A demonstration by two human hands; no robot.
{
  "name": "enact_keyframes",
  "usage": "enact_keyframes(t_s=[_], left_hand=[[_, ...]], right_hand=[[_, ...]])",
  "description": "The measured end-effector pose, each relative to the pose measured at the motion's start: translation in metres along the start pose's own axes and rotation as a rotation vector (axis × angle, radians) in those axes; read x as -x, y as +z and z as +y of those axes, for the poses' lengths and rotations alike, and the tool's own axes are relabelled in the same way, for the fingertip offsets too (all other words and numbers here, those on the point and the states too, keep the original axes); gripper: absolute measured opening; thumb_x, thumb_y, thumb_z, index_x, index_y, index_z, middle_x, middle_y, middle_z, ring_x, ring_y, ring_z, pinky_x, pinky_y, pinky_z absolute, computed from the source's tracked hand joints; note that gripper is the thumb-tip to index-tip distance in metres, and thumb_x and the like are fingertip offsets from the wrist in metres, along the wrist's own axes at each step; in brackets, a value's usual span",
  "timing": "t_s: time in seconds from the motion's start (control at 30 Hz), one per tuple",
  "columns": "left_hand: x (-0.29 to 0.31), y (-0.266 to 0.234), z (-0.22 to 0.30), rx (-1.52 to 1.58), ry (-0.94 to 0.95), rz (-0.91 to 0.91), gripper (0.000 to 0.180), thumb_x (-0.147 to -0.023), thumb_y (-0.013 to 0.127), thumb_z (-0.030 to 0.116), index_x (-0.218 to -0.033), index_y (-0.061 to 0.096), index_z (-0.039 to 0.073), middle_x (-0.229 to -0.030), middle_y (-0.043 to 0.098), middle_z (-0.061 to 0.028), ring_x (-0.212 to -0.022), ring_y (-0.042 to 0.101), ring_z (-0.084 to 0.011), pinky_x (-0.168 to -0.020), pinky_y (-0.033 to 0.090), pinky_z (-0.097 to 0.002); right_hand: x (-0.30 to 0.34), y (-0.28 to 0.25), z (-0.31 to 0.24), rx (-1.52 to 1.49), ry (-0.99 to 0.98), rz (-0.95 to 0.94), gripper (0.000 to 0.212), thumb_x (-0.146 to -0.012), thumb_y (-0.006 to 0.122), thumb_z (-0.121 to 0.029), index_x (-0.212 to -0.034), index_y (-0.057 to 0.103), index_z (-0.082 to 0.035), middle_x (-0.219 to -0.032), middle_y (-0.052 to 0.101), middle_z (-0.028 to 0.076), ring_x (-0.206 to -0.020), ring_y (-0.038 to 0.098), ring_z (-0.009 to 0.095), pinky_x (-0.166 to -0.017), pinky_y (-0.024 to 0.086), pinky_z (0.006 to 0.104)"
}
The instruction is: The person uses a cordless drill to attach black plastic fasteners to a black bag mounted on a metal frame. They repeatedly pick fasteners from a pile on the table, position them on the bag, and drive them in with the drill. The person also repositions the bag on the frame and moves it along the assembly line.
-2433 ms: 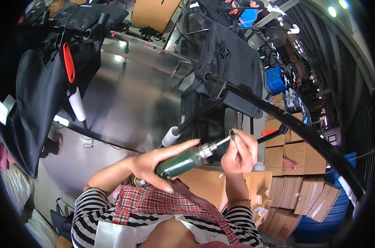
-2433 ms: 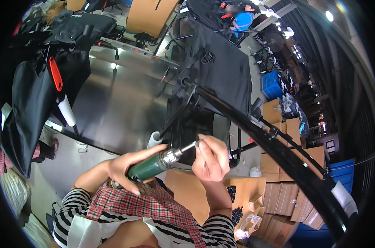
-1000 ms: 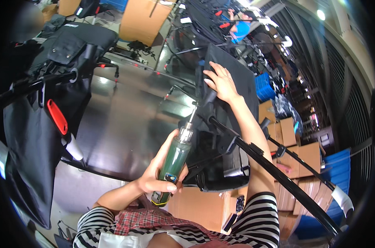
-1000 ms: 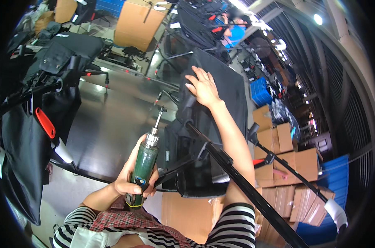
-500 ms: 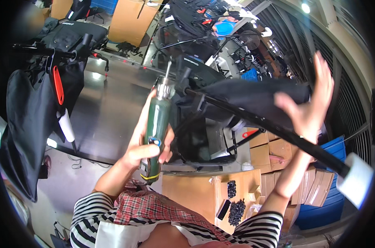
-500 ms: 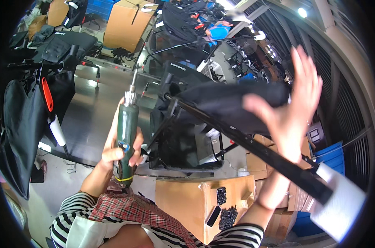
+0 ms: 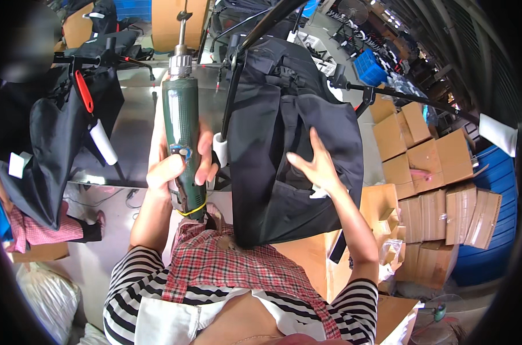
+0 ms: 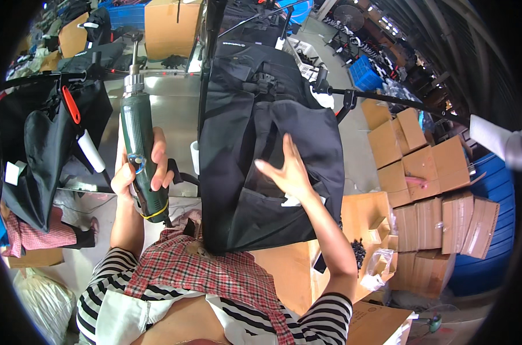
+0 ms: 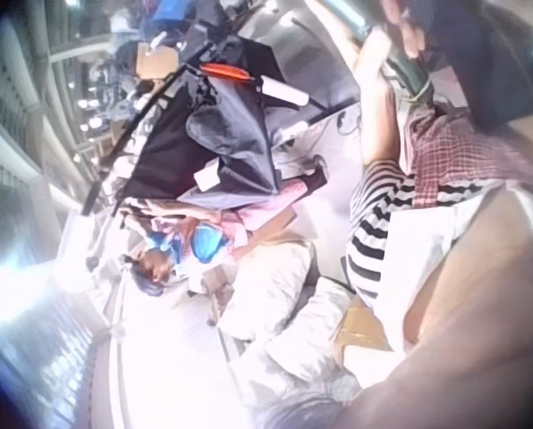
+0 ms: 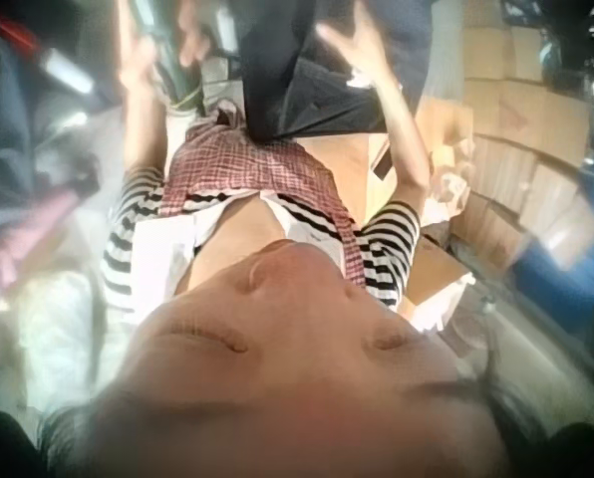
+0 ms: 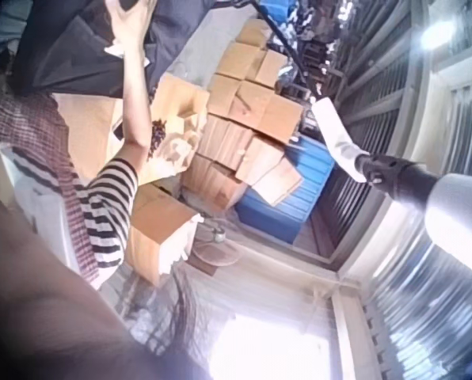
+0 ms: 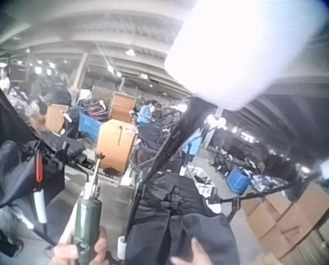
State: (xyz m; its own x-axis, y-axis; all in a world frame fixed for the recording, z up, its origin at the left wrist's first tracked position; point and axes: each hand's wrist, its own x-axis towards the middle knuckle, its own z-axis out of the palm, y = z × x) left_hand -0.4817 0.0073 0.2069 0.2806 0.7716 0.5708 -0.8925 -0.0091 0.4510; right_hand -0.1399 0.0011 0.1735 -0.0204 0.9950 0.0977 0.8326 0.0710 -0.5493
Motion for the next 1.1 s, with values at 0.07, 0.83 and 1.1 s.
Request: enact_keyframes(t_s=[0.07, 0.83, 1.1], left_hand=[[0.009, 0.004, 0.002, -0.041, -0.014, 0.021, 0.089, -0.085, 0.072, 0.014, -0.151, 0.012, 0.010, -0.096, 0.050, -0.0189, -0.058, 0.061, -0.0224, -0.054, 0.054, -0.0362], [0.018, -0.001, 0.035, -0.074, -0.062, 0.080, 0.109, -0.080, 0.076, 0.012, -0.157, 0.000, 0.020, -0.094, 0.050, -0.0190, -0.057, 0.062, -0.0239, -0.055, 0.056, -0.0373], [0.005, 0.003, 0.040, -0.087, -0.151, 0.062, 0.126, -0.074, 0.079, 0.013, -0.159, -0.013, 0.027, -0.083, 0.056, -0.0164, -0.054, 0.061, -0.0224, -0.052, 0.054, -0.0350]], right_hand=[[-0.030, 0.016, -0.011, 0.119, -0.040, 0.083, 0.112, -0.081, 0.076, -0.054, -0.152, 0.020, 0.013, -0.159, 0.019, 0.033, -0.150, 0.019, 0.041, -0.122, 0.021, 0.0419], [-0.066, -0.108, -0.248, -0.007, -0.860, 0.930, 0.011, -0.097, 0.064, -0.005, -0.094, 0.068, 0.004, -0.068, 0.065, 0.000, -0.059, 0.050, 0.006, -0.055, 0.043, 0.0252], [-0.079, -0.118, -0.238, -0.570, -0.933, -0.085, 0.037, -0.079, 0.070, 0.005, -0.113, 0.055, 0.000, -0.096, 0.064, 0.011, -0.102, 0.065, 0.026, -0.105, 0.044, 0.0491]])
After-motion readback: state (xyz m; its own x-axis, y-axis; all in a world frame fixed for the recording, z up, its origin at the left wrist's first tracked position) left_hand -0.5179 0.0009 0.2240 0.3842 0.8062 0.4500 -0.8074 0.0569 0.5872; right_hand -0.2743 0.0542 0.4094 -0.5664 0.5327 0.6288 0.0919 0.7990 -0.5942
